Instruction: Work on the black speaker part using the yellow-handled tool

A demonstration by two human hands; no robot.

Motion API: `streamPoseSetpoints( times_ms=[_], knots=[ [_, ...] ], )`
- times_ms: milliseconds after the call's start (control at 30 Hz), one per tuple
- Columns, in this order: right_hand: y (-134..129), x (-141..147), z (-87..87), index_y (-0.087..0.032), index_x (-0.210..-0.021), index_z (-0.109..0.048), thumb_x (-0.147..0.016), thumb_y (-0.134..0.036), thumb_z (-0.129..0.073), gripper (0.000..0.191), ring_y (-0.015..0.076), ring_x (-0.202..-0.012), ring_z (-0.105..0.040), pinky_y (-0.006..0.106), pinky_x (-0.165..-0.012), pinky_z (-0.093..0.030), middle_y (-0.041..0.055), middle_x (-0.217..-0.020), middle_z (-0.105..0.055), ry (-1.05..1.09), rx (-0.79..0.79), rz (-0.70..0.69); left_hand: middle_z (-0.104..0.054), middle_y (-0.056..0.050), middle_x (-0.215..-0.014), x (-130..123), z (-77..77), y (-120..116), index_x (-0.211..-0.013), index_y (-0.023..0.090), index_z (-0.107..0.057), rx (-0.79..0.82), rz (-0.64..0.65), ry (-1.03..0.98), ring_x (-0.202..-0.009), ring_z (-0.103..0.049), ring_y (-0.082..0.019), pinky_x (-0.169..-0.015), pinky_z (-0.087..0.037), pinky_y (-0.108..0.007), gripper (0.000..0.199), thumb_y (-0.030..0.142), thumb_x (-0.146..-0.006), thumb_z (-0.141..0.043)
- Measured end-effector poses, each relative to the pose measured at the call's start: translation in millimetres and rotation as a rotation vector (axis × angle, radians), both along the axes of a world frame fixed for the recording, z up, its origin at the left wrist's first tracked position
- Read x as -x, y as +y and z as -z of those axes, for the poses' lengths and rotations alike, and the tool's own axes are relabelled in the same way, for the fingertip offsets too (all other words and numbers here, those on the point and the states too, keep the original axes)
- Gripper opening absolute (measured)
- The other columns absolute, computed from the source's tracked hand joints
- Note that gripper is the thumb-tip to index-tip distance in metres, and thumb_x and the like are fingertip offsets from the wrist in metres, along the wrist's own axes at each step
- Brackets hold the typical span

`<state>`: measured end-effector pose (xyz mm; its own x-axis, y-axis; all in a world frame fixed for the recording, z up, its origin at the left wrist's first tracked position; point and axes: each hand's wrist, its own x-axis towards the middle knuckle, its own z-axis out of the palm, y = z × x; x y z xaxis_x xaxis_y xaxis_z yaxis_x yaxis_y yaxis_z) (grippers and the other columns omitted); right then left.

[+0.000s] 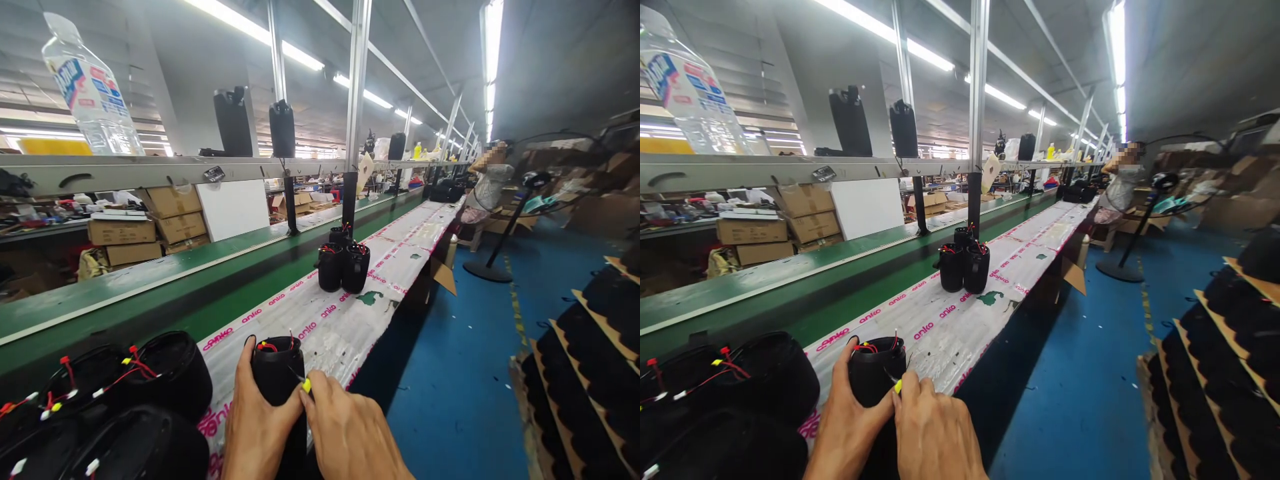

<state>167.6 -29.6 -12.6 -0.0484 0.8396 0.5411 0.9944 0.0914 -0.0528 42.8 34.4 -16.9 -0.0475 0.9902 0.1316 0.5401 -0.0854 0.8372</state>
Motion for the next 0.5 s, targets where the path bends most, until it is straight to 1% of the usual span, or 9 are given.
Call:
streamPoseSetpoints(
  times_ms=[133, 200, 267, 367, 500],
  knots=[
    [-2, 1, -5.4, -0.025, -0.086, -0.048, -0.099, -0.021, -0.042, 0.015, 0.0216, -0.039, -0.060, 0.038, -0.038, -0.018, -0.0006, -0.058, -0.060, 0.006, 0.063, 0.011, -0.045, -0.013, -0.152, -1, 0.5, -2, -0.150, 0.027, -0.022, -0.032, 0.000, 0.028, -0.135, -0.050, -0.034, -0.108, -0.045, -0.049, 0.096, 0.047, -0.069, -0.069],
    [-3, 4, -6.6, -0.025, -0.087, -0.051, -0.097, -0.020, -0.048, 0.012, 0.0224, -0.040, -0.061, 0.038, -0.038, -0.018, -0.0001, -0.058, -0.061, -0.005, 0.107, 0.043, -0.044, -0.013, -0.152, -3, -0.1, -4, -0.151, 0.027, -0.021, -0.047, -0.001, 0.041, -0.136, -0.049, -0.034, -0.108, -0.045, -0.049, 0.095, 0.047, -0.070, -0.069],
    [-4, 8, -5.8, -0.024, -0.089, -0.053, -0.094, -0.017, -0.053, 0.009, 0.0230, -0.040, -0.062, 0.038, -0.037, -0.019, 0.0009, -0.061, -0.064, -0.029, 0.148, 0.108, -0.044, -0.012, -0.151, -5, -1.3, -7, -0.151, 0.028, -0.021, -0.050, -0.013, 0.061, -0.135, -0.049, -0.034, -0.107, -0.046, -0.049, 0.094, 0.046, -0.071, -0.067],
    [-5, 16, -2.1, -0.023, -0.093, -0.056, -0.090, -0.011, -0.056, 0.012, 0.0240, -0.041, -0.063, 0.036, -0.035, -0.026, 0.0023, -0.063, -0.065, -0.066, 0.178, 0.185, -0.045, -0.011, -0.150, -8, -3.7, -11, -0.149, 0.030, -0.023, -0.038, -0.054, 0.115, -0.131, -0.053, -0.035, -0.104, -0.047, -0.049, 0.090, 0.043, -0.072, -0.067],
    [0, 24, 1.3, -0.022, -0.094, -0.057, -0.085, -0.004, -0.050, 0.021, 0.0237, -0.041, -0.063, 0.032, -0.034, -0.037, 0.0030, -0.062, -0.063, -0.077, 0.186, 0.242, -0.046, -0.008, -0.148, -14, -5.1, -11, -0.147, 0.035, -0.024, 0.000, -0.099, 0.152, -0.124, -0.058, -0.035, -0.099, -0.050, -0.049, 0.089, 0.046, -0.072, -0.069]
  ],
)
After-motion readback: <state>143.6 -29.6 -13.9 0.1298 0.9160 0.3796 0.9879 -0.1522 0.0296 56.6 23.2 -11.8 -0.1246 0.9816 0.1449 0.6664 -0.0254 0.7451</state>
